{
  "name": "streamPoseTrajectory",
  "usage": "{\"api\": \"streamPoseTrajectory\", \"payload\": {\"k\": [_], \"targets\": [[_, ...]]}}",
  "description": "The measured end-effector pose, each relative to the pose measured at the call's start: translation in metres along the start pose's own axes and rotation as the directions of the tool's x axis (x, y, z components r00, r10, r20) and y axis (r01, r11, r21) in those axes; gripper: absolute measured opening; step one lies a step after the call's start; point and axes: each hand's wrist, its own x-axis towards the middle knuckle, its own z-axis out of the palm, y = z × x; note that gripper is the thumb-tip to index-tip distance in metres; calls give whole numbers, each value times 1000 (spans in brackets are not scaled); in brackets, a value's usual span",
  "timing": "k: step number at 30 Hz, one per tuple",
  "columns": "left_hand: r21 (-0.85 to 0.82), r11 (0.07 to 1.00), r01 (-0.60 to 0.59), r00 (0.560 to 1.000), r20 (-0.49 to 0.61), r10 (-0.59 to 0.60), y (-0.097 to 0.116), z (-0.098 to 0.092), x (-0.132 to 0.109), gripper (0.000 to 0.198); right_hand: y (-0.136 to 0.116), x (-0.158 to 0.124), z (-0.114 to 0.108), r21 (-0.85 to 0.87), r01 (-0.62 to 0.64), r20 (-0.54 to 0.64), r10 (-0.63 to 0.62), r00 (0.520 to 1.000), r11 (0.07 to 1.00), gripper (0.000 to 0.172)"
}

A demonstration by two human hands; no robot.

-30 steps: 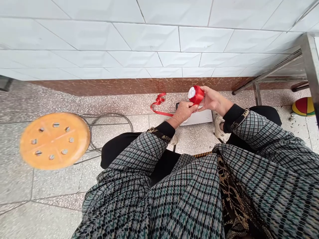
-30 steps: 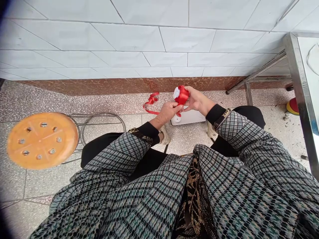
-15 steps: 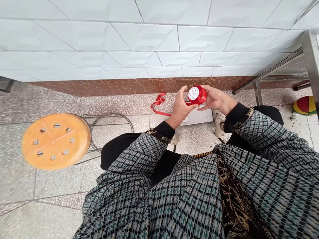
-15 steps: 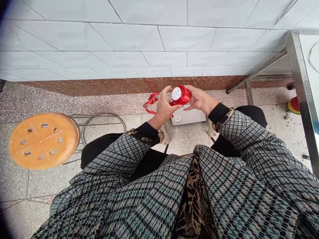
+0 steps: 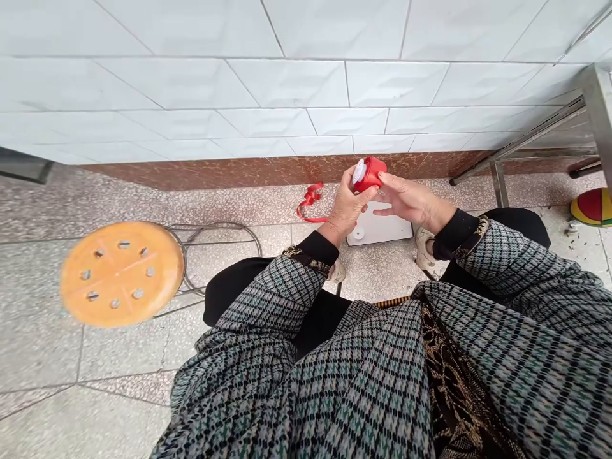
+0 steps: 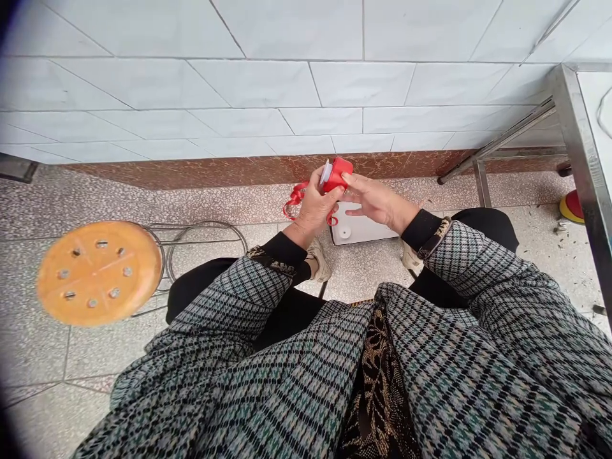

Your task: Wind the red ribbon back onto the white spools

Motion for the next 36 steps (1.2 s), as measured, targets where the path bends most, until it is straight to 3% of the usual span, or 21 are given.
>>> {"api": "streamPoseTrajectory", "payload": {"k": [6, 8, 10, 15, 20, 22, 25, 29, 33, 36], "targets": [[-91, 970, 224, 971, -60, -229, 11, 13, -11, 43, 10, 20, -8, -106, 97, -208, -118, 971, 990, 46], [-59, 965, 256, 962, -76, -260, 14, 15, -13, 26, 7, 28, -12, -62, 121, -287, -134, 948, 991, 41], [8, 974, 228, 972, -64, -227, 15, 15, -14, 24, 2, 32, -15, -4, 123, -333, -117, 936, 992, 34], [184, 982, 30, 999, 25, -35, 15, 11, -13, 33, -11, 27, -11, 192, 36, -300, 24, 954, 981, 11], [129, 978, 163, 987, -16, -163, -3, 6, -9, 32, -21, 19, -6, 250, -46, -231, 106, 967, 967, 10], [125, 984, 130, 991, -50, -125, -11, 4, -6, 32, -25, 16, -8, 280, -77, -198, 136, 971, 957, 10], [144, 988, -59, 998, -3, 60, -16, -1, 1, 56, -29, 14, -11, 319, -137, -147, 191, 970, 938, 7], [120, 970, -213, 957, 225, 182, -8, -10, 9, 100, -33, 10, -13, 360, -233, -75, 277, 958, 903, 10], [150, 949, -278, 916, 339, 215, 5, -16, 11, 114, -38, 5, -12, 356, -322, -22, 352, 936, 877, 16], [174, 945, -276, 916, 344, 205, 14, -16, 9, 112, -37, 3, -12, 321, -325, 10, 340, 941, 890, 20]]}}
